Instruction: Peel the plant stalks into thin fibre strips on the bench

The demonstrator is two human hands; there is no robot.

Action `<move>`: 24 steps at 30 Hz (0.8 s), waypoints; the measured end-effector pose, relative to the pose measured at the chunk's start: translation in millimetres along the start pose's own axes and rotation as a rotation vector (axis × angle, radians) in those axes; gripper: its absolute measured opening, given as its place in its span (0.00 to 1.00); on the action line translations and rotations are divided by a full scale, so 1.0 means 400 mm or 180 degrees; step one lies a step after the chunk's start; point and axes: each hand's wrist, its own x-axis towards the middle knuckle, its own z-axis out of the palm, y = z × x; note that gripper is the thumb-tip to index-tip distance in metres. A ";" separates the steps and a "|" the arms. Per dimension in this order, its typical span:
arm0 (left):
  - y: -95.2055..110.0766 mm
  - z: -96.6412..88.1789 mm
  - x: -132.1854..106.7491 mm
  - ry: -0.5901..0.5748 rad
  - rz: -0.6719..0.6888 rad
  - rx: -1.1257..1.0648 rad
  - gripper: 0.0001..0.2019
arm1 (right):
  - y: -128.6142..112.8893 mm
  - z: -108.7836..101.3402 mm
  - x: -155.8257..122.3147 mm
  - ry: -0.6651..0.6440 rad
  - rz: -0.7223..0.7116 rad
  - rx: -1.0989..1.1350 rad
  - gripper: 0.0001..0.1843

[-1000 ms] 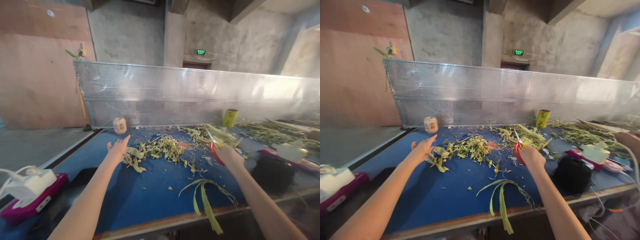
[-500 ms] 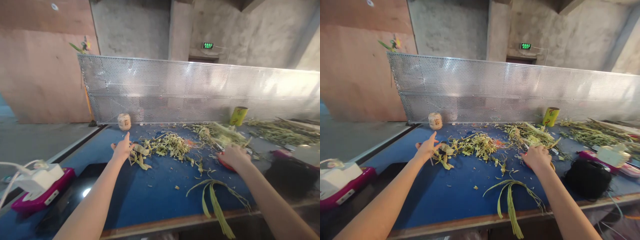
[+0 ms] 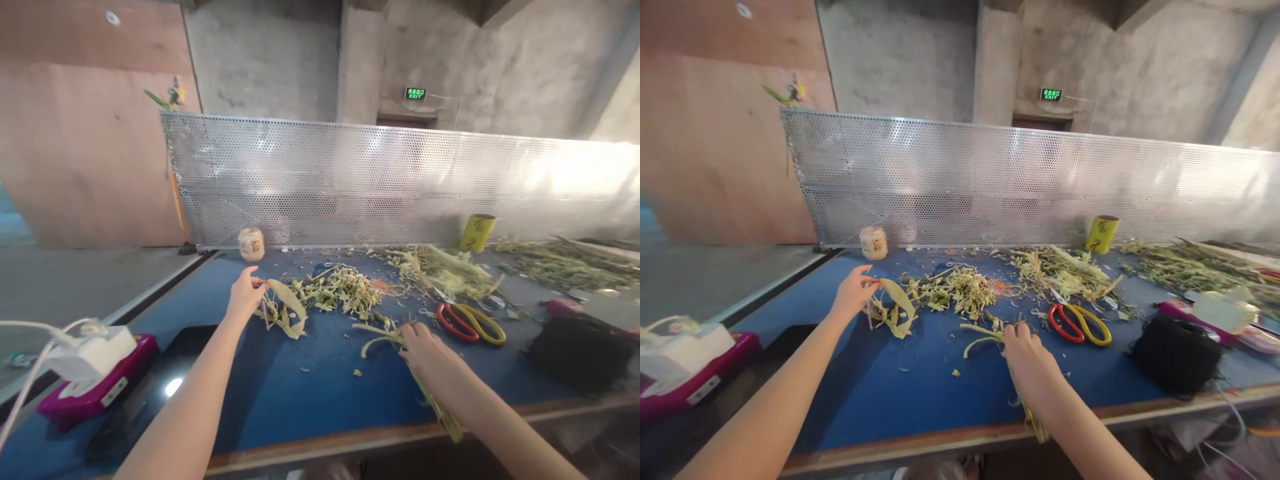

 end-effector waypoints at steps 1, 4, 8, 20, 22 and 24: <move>0.002 -0.004 0.001 0.0039 -0.0011 -0.0186 0.27 | -0.020 0.000 0.008 0.0011 0.0062 -0.0229 0.07; 0.008 -0.014 -0.001 0.0181 -0.0072 -0.0688 0.26 | -0.075 -0.008 0.025 0.0269 0.0179 -0.0654 0.08; 0.019 -0.024 -0.009 0.0356 -0.0134 -0.1159 0.24 | -0.117 -0.031 0.014 0.0810 0.0131 -0.0803 0.08; 0.013 -0.016 -0.003 0.0684 -0.0088 -0.1850 0.25 | -0.135 -0.041 0.027 -0.0120 -0.0068 0.0808 0.09; 0.016 -0.021 -0.005 0.0717 -0.0026 -0.1885 0.25 | -0.156 -0.081 0.056 -0.0070 -0.0228 0.1225 0.09; 0.021 -0.028 -0.009 0.0749 0.0038 -0.1913 0.24 | -0.183 -0.124 0.086 -0.0112 -0.0377 0.1477 0.11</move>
